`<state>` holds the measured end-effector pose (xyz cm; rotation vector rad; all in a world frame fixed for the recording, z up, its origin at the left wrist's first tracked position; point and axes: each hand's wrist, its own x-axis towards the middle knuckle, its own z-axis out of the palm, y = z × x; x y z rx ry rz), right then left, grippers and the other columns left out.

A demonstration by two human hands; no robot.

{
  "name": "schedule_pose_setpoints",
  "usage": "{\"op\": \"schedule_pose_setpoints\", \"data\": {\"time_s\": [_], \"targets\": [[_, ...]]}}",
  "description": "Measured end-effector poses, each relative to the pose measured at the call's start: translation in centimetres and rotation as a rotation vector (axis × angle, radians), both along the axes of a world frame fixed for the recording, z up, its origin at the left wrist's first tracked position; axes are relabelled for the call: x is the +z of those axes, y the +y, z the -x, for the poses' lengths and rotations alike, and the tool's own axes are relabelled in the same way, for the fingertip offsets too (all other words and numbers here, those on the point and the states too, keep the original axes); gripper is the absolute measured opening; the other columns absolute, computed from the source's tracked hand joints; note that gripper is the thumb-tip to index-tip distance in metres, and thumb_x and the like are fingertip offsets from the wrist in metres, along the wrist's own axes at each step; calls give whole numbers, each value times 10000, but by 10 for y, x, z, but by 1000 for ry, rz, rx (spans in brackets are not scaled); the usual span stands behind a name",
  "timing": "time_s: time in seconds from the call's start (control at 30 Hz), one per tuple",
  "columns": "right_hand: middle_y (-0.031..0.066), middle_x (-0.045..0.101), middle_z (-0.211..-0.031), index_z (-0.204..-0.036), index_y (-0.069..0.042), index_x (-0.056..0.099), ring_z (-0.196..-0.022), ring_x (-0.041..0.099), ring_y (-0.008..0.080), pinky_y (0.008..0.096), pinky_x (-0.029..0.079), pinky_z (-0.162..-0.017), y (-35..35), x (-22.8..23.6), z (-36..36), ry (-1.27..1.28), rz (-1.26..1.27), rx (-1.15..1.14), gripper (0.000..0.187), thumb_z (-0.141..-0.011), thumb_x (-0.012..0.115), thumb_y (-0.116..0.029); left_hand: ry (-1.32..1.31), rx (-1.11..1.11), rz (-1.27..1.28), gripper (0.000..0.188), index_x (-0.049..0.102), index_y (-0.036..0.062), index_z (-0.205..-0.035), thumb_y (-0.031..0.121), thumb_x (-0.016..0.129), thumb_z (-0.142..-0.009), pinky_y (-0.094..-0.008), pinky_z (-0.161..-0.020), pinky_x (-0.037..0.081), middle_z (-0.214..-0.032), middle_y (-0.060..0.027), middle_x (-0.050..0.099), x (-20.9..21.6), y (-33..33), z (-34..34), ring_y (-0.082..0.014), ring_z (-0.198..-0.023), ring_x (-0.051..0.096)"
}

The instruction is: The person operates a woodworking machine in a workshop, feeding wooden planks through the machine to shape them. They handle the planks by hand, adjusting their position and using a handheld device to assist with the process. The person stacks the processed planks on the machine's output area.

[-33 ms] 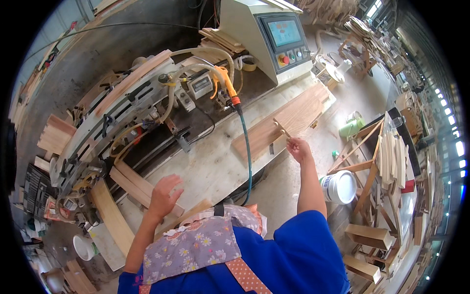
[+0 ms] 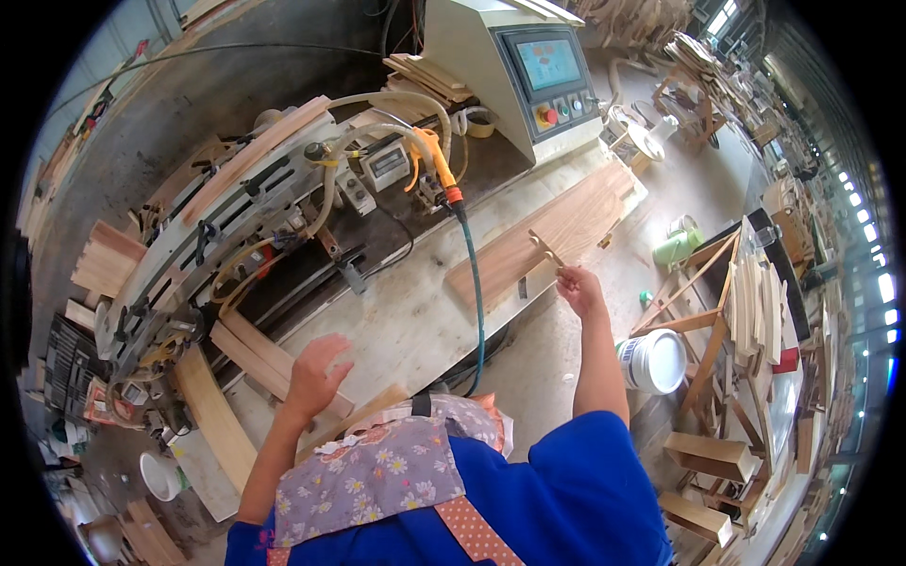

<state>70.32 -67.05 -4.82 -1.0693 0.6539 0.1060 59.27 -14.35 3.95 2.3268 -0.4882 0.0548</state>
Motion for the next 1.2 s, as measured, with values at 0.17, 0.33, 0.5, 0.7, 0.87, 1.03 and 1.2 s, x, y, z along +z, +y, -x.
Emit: {"op": "schedule_pose_setpoints", "data": {"time_s": [0.17, 0.33, 0.5, 0.7, 0.87, 1.03, 1.2], "targets": [[46, 623, -802, -878, -56, 601, -728, 585, 143, 218, 518, -648, -20, 34, 47, -488, -329, 107, 71, -885, 546, -101, -46, -2, 20, 520, 546, 47, -1196, 170, 731, -725, -402, -976, 417, -1210, -177, 562, 30, -13, -30, -349, -1152, 510], [146, 590, -830, -1032, 60, 516, -543, 528, 181, 242, 465, -485, 51, 135, 81, -533, 7, 129, 387, -725, 638, -143, -337, -120, 69, 867, 367, 43, -1371, 202, 807, -642, -401, -1079, 329, -1429, -179, 358, 96, -34, -74, -344, -1332, 341], [171, 555, -681, -1129, 106, 478, -429, 483, 191, 276, 369, -324, 111, 215, 34, -654, -219, 486, 548, -654, 652, -103, -810, -219, 0, 788, 405, 114, -1346, 209, 771, -656, -436, -1074, 334, -1412, -161, 365, 176, -63, -112, -305, -1324, 360], [217, 527, -1243, -1346, -1, 396, -967, 603, 304, 434, 497, -891, 230, 270, -35, -601, -334, 292, 680, -920, 432, -530, -1085, -151, -339, 350, 654, 146, -1075, 182, 699, -730, -345, -918, 466, -1072, -67, 642, 239, -8, -149, -174, -1057, 598], [163, 535, -1258, -1293, -16, 452, -1143, 543, 277, 351, 440, -951, 312, 316, -129, -1091, 203, 822, 526, -920, 534, -378, -367, 455, 143, 420, 673, 13, -1016, 294, 775, -720, -280, -750, 515, -917, -81, 703, 276, 73, -165, -129, -770, 658], [138, 550, -1248, -1252, -5, 488, -1135, 539, 207, 316, 432, -950, 426, 340, -185, -1336, 406, 697, 496, -849, 689, -213, -394, 341, 390, 286, 634, 9, -913, 146, 765, -698, -291, -703, 510, -822, -51, 668, 293, 124, -204, -128, -710, 614], [68, 649, -1047, -1128, -19, 581, -968, 600, 135, 287, 473, -869, 506, 353, -257, -1299, 270, 878, 377, -829, 722, -198, -343, 379, 299, 416, 653, -13, -1030, 224, 787, -714, -295, -737, 510, -904, -88, 686, 269, 179, -263, -144, -793, 649]]}}
